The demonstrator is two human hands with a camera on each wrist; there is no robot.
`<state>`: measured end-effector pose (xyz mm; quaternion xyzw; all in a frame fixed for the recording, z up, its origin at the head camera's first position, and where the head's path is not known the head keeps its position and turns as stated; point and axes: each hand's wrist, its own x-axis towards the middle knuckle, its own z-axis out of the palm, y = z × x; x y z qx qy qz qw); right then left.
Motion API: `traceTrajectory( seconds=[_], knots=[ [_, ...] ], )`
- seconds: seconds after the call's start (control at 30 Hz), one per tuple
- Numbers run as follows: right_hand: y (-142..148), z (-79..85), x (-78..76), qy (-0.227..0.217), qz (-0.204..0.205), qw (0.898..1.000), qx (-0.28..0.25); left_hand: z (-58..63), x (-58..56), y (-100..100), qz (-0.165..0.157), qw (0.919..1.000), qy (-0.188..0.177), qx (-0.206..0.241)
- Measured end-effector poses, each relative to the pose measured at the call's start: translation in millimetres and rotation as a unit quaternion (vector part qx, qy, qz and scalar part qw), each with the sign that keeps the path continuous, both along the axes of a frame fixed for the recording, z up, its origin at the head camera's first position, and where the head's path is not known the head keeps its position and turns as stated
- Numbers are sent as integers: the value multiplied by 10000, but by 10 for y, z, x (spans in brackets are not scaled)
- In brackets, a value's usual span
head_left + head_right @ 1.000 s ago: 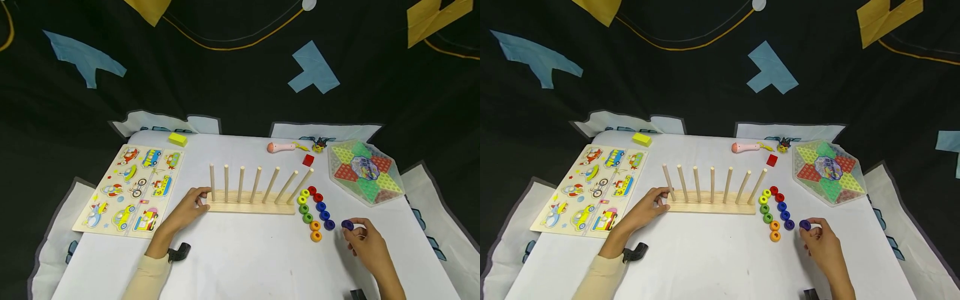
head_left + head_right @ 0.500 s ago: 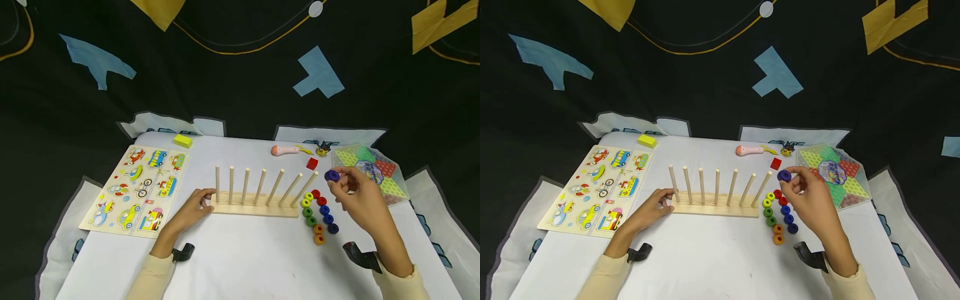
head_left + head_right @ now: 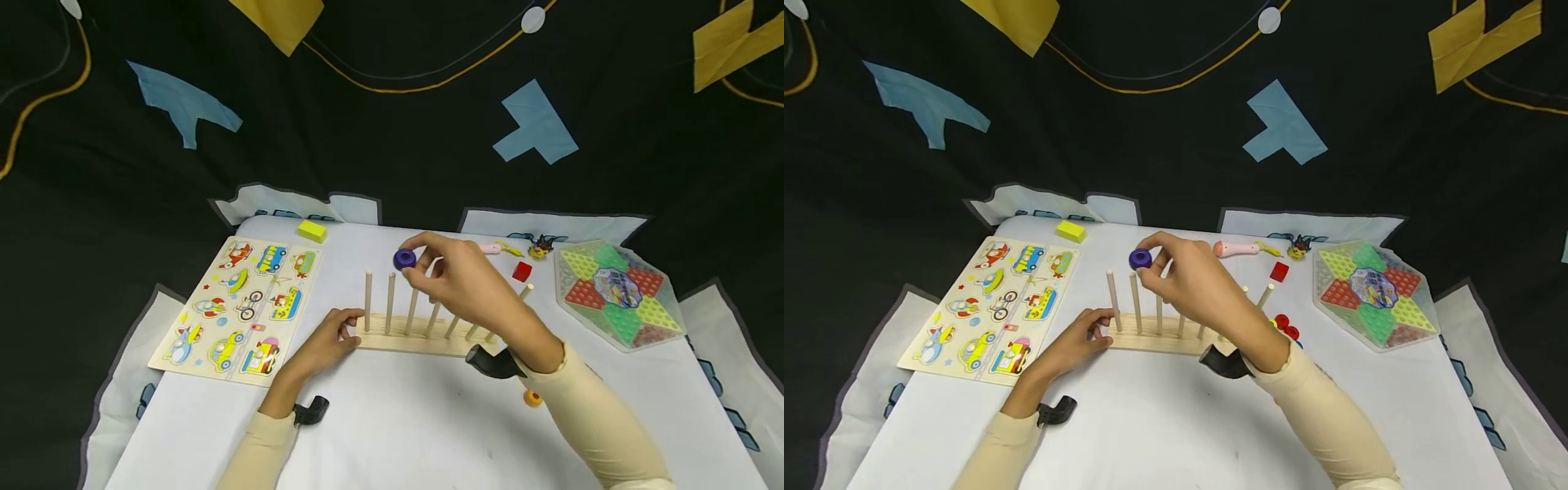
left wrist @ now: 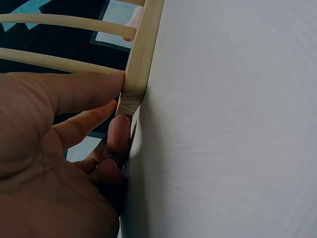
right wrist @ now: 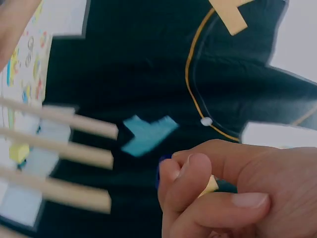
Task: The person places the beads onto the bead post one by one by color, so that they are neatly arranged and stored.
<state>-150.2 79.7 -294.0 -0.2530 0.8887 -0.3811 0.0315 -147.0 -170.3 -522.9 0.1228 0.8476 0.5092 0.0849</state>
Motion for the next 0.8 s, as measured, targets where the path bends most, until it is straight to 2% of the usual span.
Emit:
traceTrajectory(
  seconds=[0.13,0.3,0.8],
  knots=[
    [-233,-71,-70,-308,217,9992,136,-5,-2,-9,-17,10000,51,-24],
    [-376,-128,-126,-266,326,9984,382,-2,7,-21,-5,10000,23,-35],
    [-438,-141,-170,-325,474,9970,510,10,6,-22,16,10000,-1,-45]
  ],
)
